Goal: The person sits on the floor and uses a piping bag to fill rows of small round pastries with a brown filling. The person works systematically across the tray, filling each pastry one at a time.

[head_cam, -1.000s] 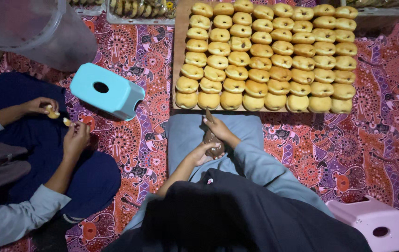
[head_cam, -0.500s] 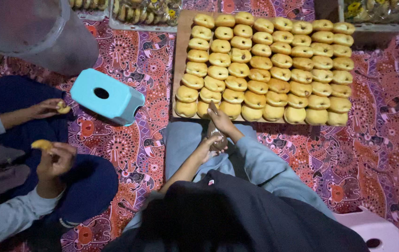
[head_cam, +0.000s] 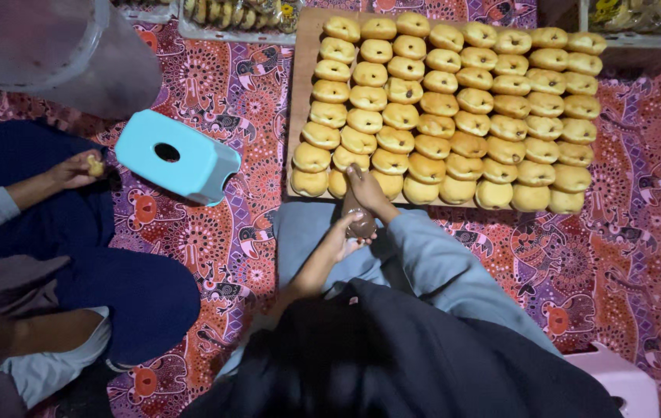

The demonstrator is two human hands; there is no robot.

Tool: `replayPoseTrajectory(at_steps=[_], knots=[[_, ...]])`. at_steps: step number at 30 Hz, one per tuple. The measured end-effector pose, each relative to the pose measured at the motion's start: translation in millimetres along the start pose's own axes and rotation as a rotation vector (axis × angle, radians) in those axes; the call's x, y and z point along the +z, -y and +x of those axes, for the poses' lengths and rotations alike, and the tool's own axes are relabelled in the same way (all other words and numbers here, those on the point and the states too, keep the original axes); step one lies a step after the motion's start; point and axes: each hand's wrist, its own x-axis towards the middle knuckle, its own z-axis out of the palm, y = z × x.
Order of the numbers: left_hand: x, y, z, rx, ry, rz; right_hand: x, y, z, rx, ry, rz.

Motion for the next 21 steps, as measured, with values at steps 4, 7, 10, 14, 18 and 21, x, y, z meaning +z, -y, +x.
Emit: replayPoseTrajectory(at_steps=[4,7,10,14,18,21], knots=[[-11,-6,4,-0.029,-0.015,-0.018,10,-2,9,0.140,-0.049,-0.146],[-16,-5,-2,-0.035,-0.018,0.000,19,-5,4,0.041,-0.147,-0.141],[-17,-2,-7,-0.021,-0.023,0.002,26,-8,-2,0.064,-0.180,-0.134],[-11,-4,-15,-0.006,-0.030,0.024,26,-6,-7,0.083,-0.205,-0.054],[-4,-3,-30,0.038,-0.026,0.117,13,5,-22,0.119,-0.116,0.103],[0,6,-40,0.090,-0.064,0.176,3,22,-41,0.064,-0.021,0.326]])
